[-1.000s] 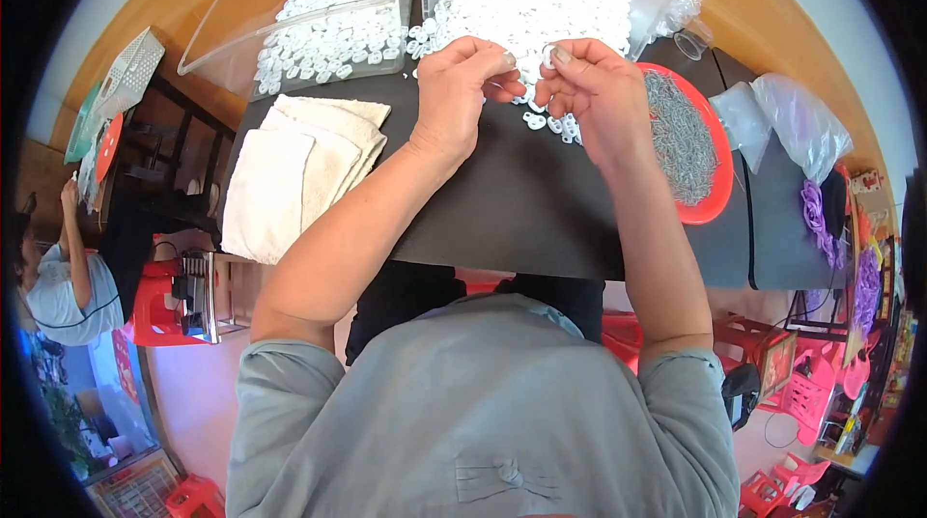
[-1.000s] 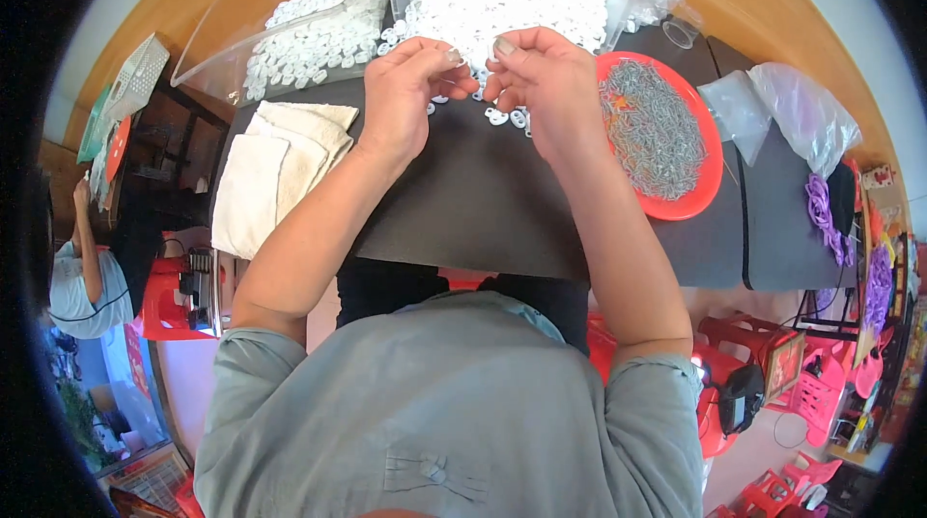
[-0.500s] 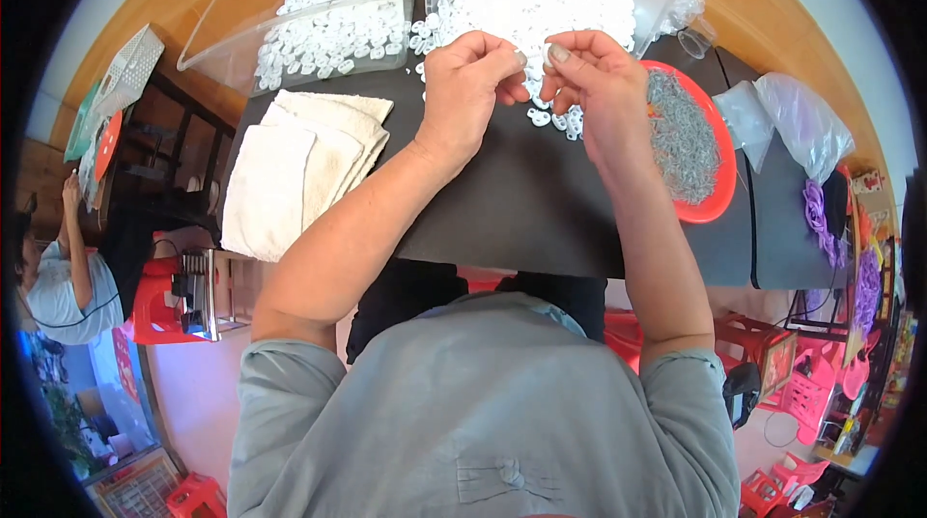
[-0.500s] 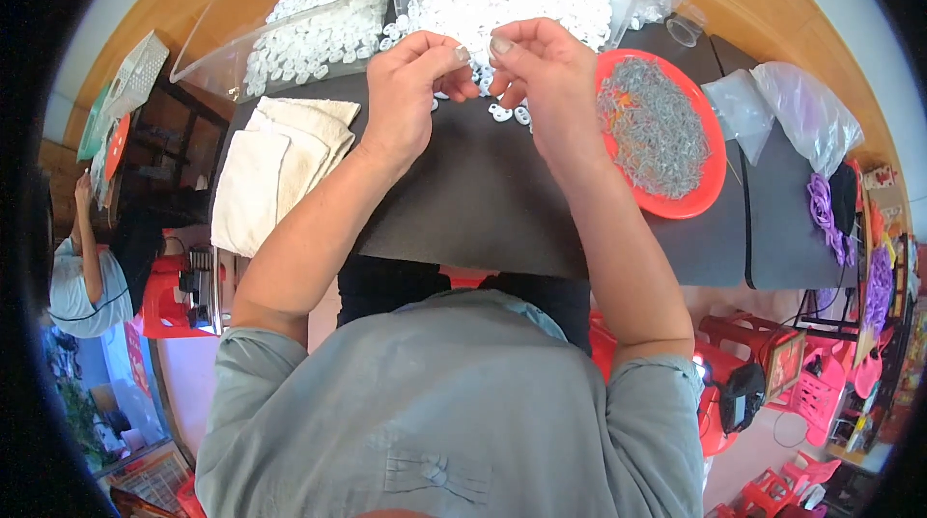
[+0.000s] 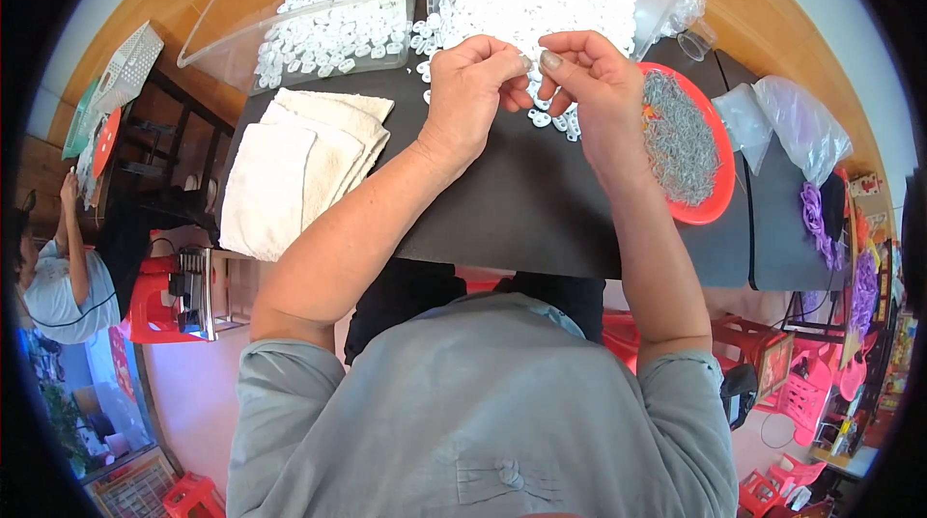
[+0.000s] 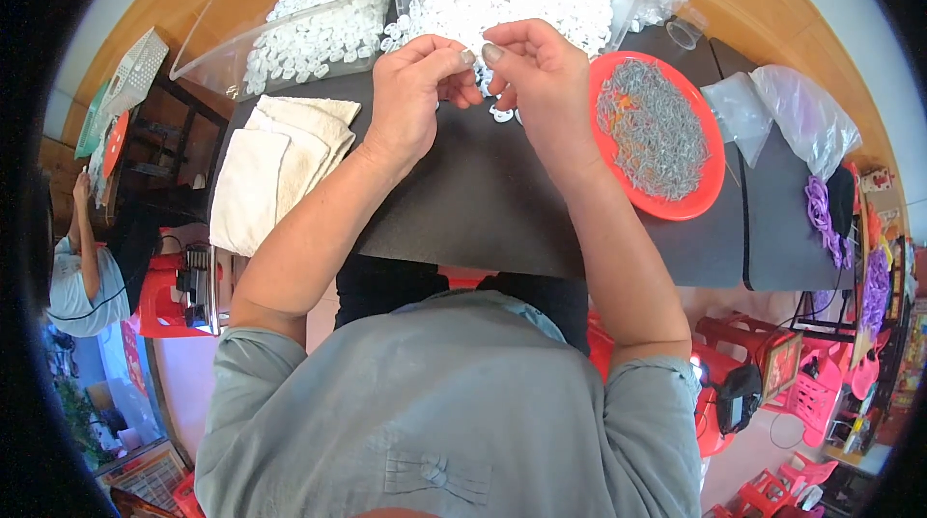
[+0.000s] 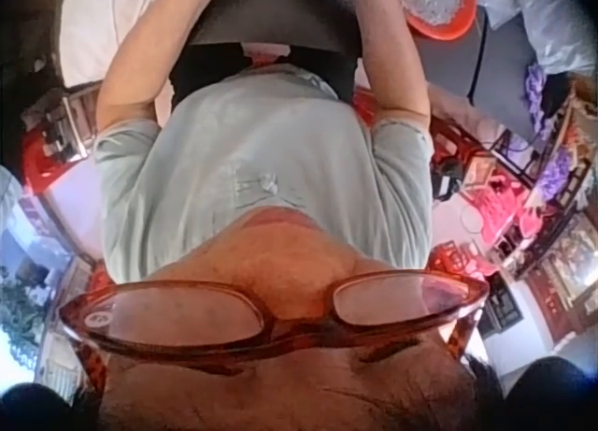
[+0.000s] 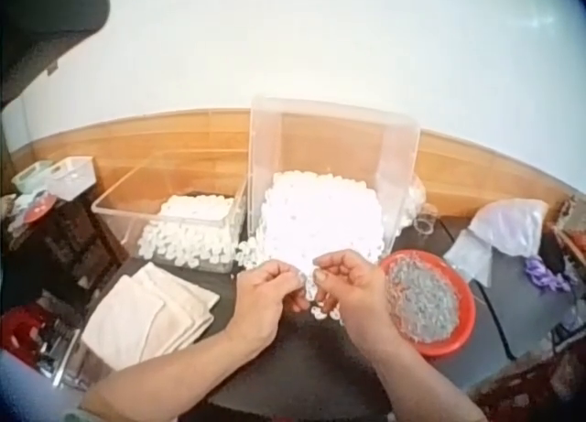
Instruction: Assembling small metal studs into white plastic fastener components at a manual workstation.
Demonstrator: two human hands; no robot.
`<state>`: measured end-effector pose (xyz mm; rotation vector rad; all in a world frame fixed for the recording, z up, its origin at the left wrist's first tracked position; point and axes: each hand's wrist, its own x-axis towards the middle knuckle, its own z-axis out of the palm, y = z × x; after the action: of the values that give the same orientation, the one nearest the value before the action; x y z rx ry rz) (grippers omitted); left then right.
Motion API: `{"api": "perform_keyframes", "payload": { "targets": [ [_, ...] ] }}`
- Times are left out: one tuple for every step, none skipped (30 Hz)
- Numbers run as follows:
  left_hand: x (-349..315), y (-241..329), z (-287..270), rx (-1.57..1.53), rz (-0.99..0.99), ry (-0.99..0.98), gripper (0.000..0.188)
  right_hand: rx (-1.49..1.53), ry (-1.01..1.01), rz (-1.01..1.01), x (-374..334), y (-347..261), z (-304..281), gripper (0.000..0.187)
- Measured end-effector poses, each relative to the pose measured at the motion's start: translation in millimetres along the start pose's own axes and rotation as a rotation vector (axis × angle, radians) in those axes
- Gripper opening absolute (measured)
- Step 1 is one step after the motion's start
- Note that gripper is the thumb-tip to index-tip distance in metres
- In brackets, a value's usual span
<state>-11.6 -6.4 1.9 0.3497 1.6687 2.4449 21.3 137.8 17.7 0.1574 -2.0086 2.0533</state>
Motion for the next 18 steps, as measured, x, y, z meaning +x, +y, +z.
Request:
{"api": "perform_keyframes", "payload": {
  "targets": [
    [-0.4, -0.4, 0.1, -0.018, -0.013, -0.009, 0.013, 0.001, 0.001, 0.002, -0.2, 1.9, 1.3, 0.019],
    [-0.1, -1.3, -0.5, -0.018, -0.014, -0.010, 0.013, 0.020, -0.008, 0.002, 0.2, 3.6, 2.9, 0.019],
    [0.1, -2.8, -1.7, -0.029, -0.025, -0.021, 0.013, 0.040, -0.016, 0.001, 0.1, 4.5, 3.6, 0.018],
    [0.0, -3.8, -2.4, -0.040, -0.036, -0.033, 0.013, 0.040, -0.014, 0.002, -0.4, 3.8, 3.5, 0.018],
    [0.6, -3.6, -2.7, -0.038, -0.035, -0.034, 0.013, 0.062, 0.011, 0.049, 0.6, 2.6, 3.6, 0.017],
    [0.9, -3.1, -3.0, -0.050, -0.052, -0.033, 0.013, 0.084, 0.036, 0.095, 1.5, 1.8, 3.5, 0.017],
    [1.5, -2.8, -3.3, -0.062, -0.068, -0.031, 0.013, 0.086, 0.037, 0.093, 2.6, 2.0, 2.8, 0.017],
    [1.8, -3.2, -3.4, -0.061, -0.069, -0.033, 0.013, 0.109, 0.037, 0.147, 3.0, 2.4, 1.0, 0.016],
    [2.7, -3.8, -3.7, -0.066, -0.063, -0.033, 0.013, 0.132, 0.037, 0.202, 3.5, 2.7, -0.9, 0.017],
    [3.5, -4.1, -3.9, -0.070, -0.057, -0.033, 0.013, 0.133, 0.039, 0.201, 4.5, 1.0, -2.5, 0.017],
    [3.2, -3.2, -3.5, -0.069, -0.061, -0.035, 0.013, 0.119, -0.008, 0.205, 5.1, -1.5, -4.1, 0.017],
    [3.1, -1.8, -3.0, -0.063, -0.054, -0.044, 0.013, 0.105, -0.054, 0.209, 5.4, -2.7, -5.8, 0.018],
    [2.6, -0.5, -2.5, -0.057, -0.047, -0.054, 0.014, 0.107, -0.049, 0.210, 5.3, -2.2, -7.5, 0.018],
    [2.9, 0.3, -2.3, -0.055, -0.047, -0.058, 0.014, 0.092, -0.056, 0.198, 6.5, -1.9, -9.2, 0.018],
    [3.0, 1.1, -2.2, -0.062, -0.043, -0.090, 0.015, 0.077, -0.063, 0.186, 7.5, -1.8, -11.2, 0.018],
    [3.0, 1.7, -1.9, -0.070, -0.039, -0.122, 0.016, 0.079, -0.059, 0.184, 8.7, -2.1, -14.0, 0.018],
    [3.0, 2.4, -1.4, -0.068, -0.039, -0.127, 0.016, 0.089, -0.083, 0.187, 10.1, -3.3, -17.5, 0.017],
    [2.8, 3.2, -0.9, -0.061, 0.007, -0.154, 0.017, 0.100, -0.107, 0.190, 10.8, -5.0, -20.8, 0.017]
  ]
}}
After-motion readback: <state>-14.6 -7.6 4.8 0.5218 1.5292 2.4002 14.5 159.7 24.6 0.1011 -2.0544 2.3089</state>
